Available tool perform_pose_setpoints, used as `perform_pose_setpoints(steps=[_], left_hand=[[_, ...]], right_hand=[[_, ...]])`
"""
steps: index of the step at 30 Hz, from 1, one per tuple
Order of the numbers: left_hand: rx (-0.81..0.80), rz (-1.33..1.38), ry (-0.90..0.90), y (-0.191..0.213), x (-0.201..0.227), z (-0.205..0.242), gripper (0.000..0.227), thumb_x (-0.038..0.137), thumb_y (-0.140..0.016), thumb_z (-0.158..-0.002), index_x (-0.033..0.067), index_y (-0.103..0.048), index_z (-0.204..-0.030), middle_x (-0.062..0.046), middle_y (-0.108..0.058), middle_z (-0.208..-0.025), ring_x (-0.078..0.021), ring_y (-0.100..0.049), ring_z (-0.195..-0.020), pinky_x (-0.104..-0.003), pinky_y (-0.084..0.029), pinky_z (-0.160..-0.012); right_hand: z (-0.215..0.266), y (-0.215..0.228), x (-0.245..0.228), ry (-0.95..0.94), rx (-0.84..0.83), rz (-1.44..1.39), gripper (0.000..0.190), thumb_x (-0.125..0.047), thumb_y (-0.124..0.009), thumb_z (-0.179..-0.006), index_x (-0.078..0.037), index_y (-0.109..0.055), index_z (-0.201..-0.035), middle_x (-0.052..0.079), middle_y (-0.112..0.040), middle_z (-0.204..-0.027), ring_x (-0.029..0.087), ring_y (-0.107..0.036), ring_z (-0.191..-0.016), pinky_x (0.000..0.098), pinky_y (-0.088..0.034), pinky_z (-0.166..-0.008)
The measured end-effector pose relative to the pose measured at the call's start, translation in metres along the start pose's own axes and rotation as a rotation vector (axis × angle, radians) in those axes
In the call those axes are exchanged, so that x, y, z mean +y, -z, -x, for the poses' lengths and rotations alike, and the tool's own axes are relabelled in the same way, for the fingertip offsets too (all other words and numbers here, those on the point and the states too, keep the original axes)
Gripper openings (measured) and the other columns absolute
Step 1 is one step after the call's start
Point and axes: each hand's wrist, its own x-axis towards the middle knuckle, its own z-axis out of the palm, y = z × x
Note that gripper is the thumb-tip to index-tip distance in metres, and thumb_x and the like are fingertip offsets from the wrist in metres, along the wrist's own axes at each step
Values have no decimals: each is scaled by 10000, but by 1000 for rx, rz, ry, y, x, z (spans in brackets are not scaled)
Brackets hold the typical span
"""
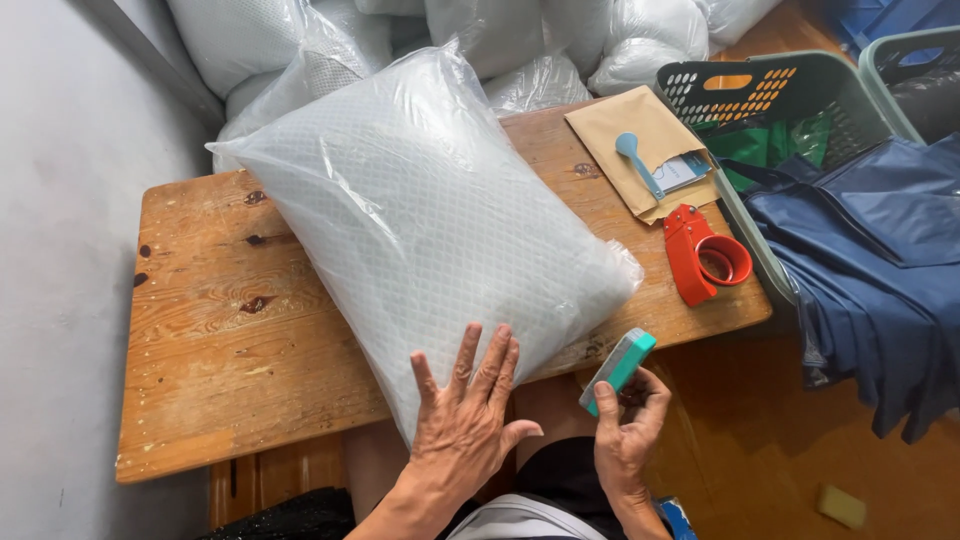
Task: A person uses a small green brush to repeatedly rub and smooth the surface of a pillow that is encased in a clear plastic bag.
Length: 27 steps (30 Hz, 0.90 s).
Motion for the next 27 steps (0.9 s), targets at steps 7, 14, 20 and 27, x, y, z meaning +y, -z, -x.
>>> perform_pose_setpoints(steps=[7, 14, 20, 27], left_hand=[[214, 347, 368, 3, -4, 61, 965, 670, -584, -956, 123, -200, -1652, -136, -140, -1733, -286, -106, -1626, -640, -49, -1312], [274, 1701, 1458, -71, 28, 137, 214, 114, -722, -918, -67, -677, -813, -101, -573, -640, -168, -622, -608, -374, -653, -588], [128, 1440, 1497, -55, 15, 125, 279, 150, -785, -837, -77, -658, -737, -151, -691, -602, -280, -705, -466, -374, -689, -475], [61, 1594, 1366, -47, 1, 113, 387, 183, -801, -824, -64, -638, -574, -75, -557, -555, -204, -613, -550, -381, -640, -510]], right_hand=[[5, -9, -4, 42, -52, 127, 662, -243, -716, -885, -71, -453, -1467, 107, -545, -1207, 201, -585, -1072, 305, -480, -980], [27, -72, -84, 1238, -649, 400, 351, -419, -639, -1071, -302, -612, -1400, 90, -521, -1070, 222, -558, -838, 384, -484, -756], [-88, -64, -26, 952, -302, 696, 708, -241, -673, -988, -281, -345, -1614, 72, -504, -1078, 232, -488, -983, 360, -477, -864], [-27, -43, -48, 654, -264, 503, 685, -207, -645, -991, -266, -359, -1611, 117, -449, -1113, 273, -559, -914, 415, -541, -783]])
